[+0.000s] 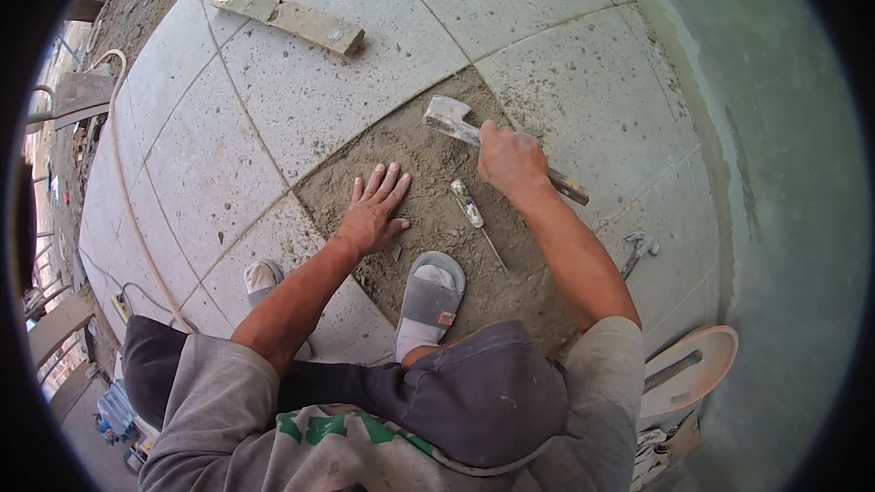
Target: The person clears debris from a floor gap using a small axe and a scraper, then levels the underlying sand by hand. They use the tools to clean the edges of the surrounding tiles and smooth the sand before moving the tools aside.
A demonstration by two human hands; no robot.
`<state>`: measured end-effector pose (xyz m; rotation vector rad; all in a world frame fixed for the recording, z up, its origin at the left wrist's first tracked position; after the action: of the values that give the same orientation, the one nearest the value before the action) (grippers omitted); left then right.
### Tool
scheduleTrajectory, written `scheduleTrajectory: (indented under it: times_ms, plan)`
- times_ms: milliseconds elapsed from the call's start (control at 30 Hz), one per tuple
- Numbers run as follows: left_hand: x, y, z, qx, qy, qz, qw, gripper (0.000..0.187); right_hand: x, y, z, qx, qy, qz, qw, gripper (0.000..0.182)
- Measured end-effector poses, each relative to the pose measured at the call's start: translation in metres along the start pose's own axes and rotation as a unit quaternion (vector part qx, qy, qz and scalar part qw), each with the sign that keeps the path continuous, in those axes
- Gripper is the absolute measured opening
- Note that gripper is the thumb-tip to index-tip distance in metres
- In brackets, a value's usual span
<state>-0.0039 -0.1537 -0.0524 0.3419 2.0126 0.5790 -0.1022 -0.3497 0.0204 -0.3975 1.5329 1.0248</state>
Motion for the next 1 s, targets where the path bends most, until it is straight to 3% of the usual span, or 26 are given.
scheduleTrajectory:
  times_ms: [100,200,300,367,400,500,633,700,933,1000]
  plan:
    - [0.005,0.004,0.0,-0.001,-0.006,0.01,1.0,0.088,-0.012,0.02,0.005,0.012,-0.007,-0.011,1.0,0.015]
    - [0.005,0.0,-0.001,-0.004,0.0,0.011,1.0,0.089,-0.025,0.031,0.024,-0.065,-0.033,-0.042,0.996,0.016]
    - [0.002,-0.002,0.001,0.0,0.002,0.007,1.0,0.089,-0.008,0.01,0.002,-0.049,-0.031,-0.028,0.998,0.018]
    - [0.002,-0.002,0.001,-0.001,0.004,0.007,1.0,0.088,-0.002,0.001,-0.016,0.039,-0.025,0.027,0.999,0.019]
    - [0.002,-0.002,0.002,0.001,0.003,0.006,1.0,0.088,-0.006,0.005,-0.012,0.041,-0.025,0.026,0.999,0.019]
    - [0.004,-0.002,-0.001,-0.005,0.004,0.011,1.0,0.088,-0.024,0.025,0.022,-0.052,-0.042,-0.011,0.998,0.018]
    - [-0.001,-0.001,0.0,-0.006,-0.008,0.008,1.0,0.088,-0.006,0.005,-0.001,-0.046,-0.042,-0.018,0.998,0.019]
    - [0.002,-0.002,0.0,-0.006,-0.008,0.009,1.0,0.088,-0.004,-0.005,-0.02,0.051,-0.038,0.031,0.997,0.019]
    - [0.002,0.0,0.001,-0.013,-0.016,0.014,1.0,0.088,-0.011,0.012,-0.004,-0.011,-0.099,-0.002,0.995,0.021]
    - [0.0,-0.001,0.0,-0.01,-0.014,0.017,1.0,0.088,0.001,-0.001,-0.03,0.091,-0.078,0.06,0.991,0.03]
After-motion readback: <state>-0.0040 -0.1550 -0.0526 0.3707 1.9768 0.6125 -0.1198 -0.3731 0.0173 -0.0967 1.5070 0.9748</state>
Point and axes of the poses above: each hand's wrist, its own y-axis away from the middle knuckle, its own x-axis out of the palm, z = x × y, the point moved 8 cm from there along -y, towards the middle knuckle, and after that the axes turned 8 degrees about z, right-handed, at the moved point
